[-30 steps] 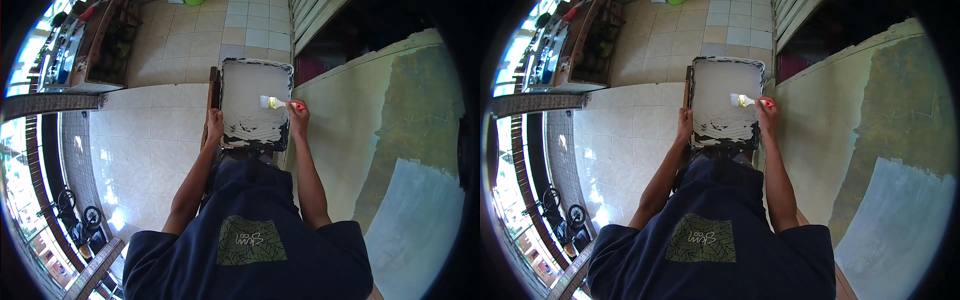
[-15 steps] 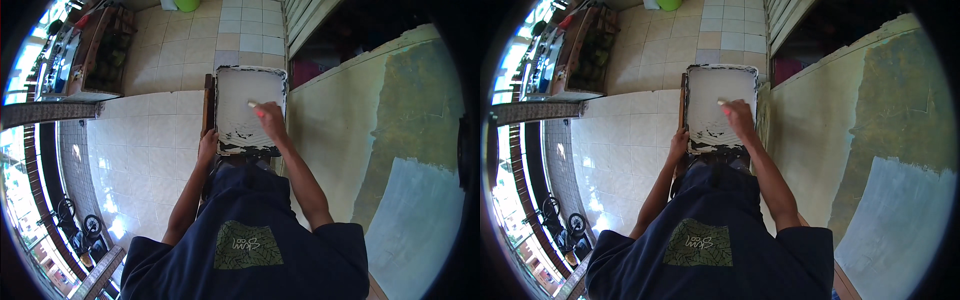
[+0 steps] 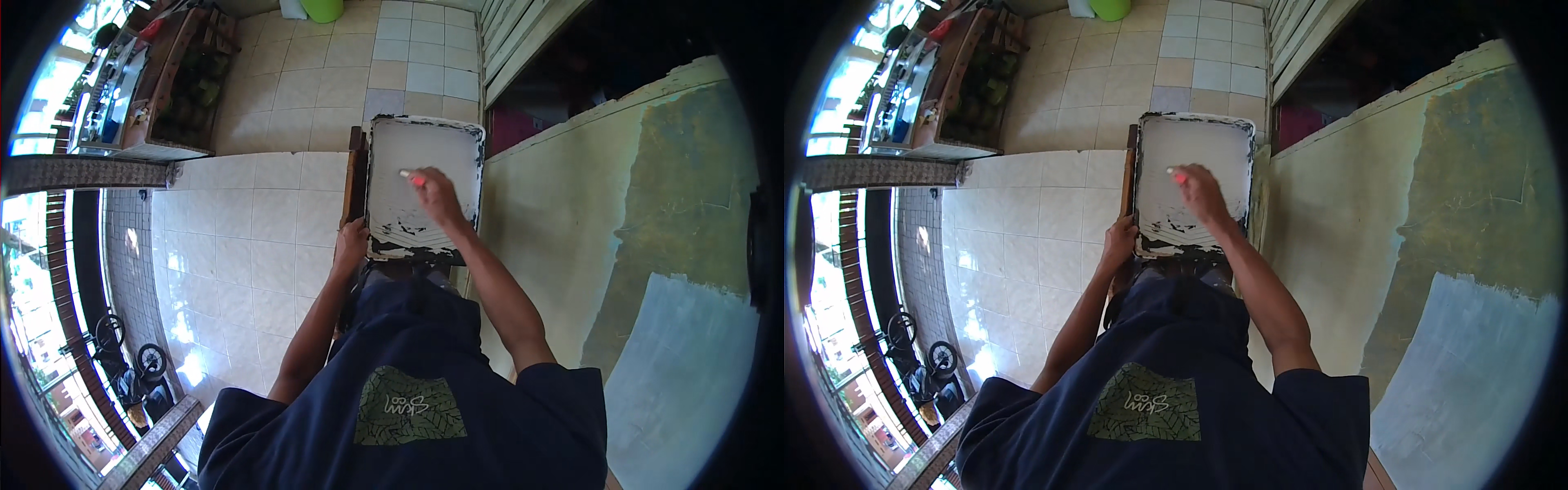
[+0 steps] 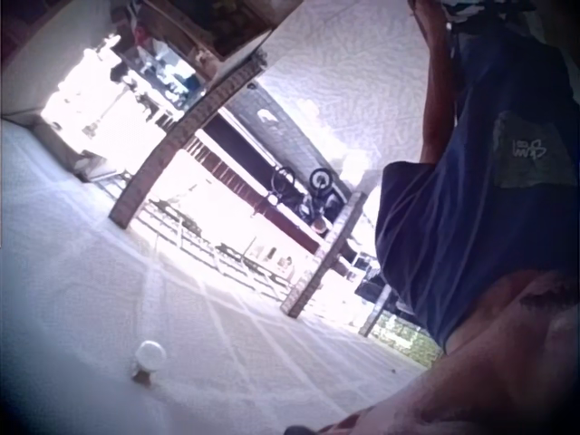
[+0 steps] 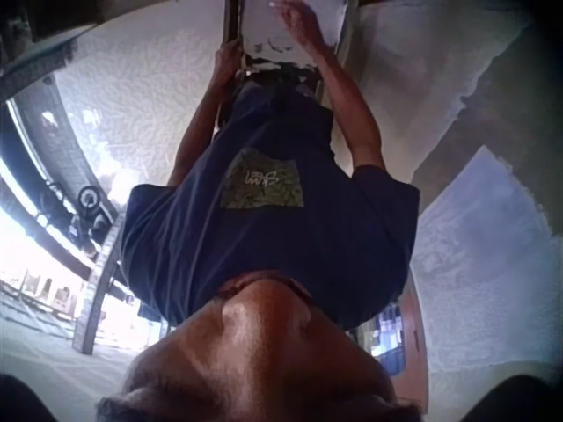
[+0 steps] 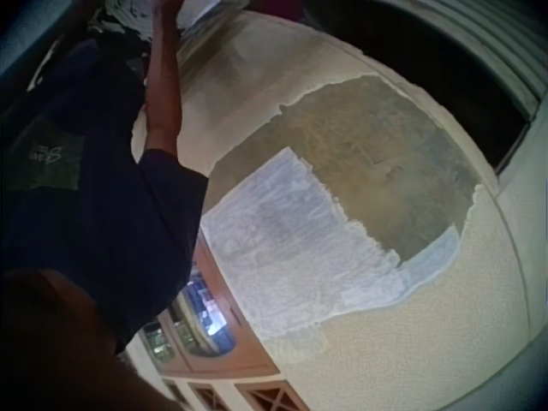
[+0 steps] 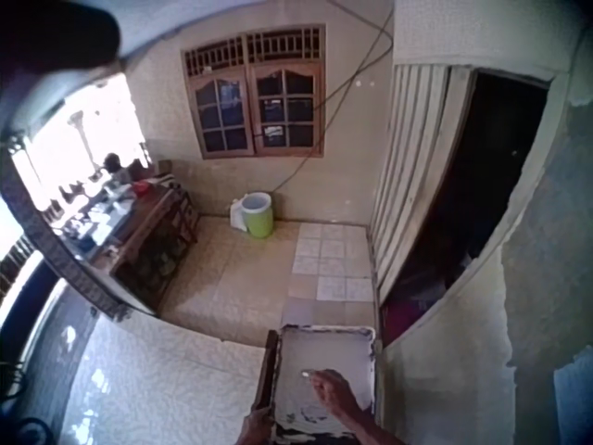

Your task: The person paints a wall with white paint using a paintbrush.

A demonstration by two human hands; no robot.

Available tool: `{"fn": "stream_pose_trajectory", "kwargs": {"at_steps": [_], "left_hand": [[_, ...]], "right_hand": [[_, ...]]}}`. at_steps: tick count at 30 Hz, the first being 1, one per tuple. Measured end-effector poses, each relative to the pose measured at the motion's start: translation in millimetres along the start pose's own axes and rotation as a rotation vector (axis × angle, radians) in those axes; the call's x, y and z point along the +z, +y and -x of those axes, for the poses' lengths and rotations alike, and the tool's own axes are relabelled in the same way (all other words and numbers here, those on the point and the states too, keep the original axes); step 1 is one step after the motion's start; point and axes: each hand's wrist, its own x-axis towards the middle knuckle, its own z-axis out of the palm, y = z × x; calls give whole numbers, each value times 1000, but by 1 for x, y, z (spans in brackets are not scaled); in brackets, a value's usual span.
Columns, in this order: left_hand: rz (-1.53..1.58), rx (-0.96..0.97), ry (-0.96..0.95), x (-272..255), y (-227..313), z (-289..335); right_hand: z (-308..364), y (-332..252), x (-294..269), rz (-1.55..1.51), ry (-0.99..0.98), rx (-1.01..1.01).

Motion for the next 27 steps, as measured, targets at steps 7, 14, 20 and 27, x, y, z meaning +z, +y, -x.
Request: {"fn": "stream_pose_trajectory", "kwargs": {"at_steps": [7, 14, 20, 27], "left_hand": [[99, -169, 27, -11, 14, 5], [120, -137, 7, -10, 16, 3], [87, -48, 36, -9, 8, 1], [25, 30, 82, -3, 5, -4]], "right_hand": [[37, -35, -16, 128, -361, -300], [31, -49, 20, -33, 13, 118], [36, -7, -35, -77, 347, 298], [44, 8, -105, 129, 313, 271]]}}
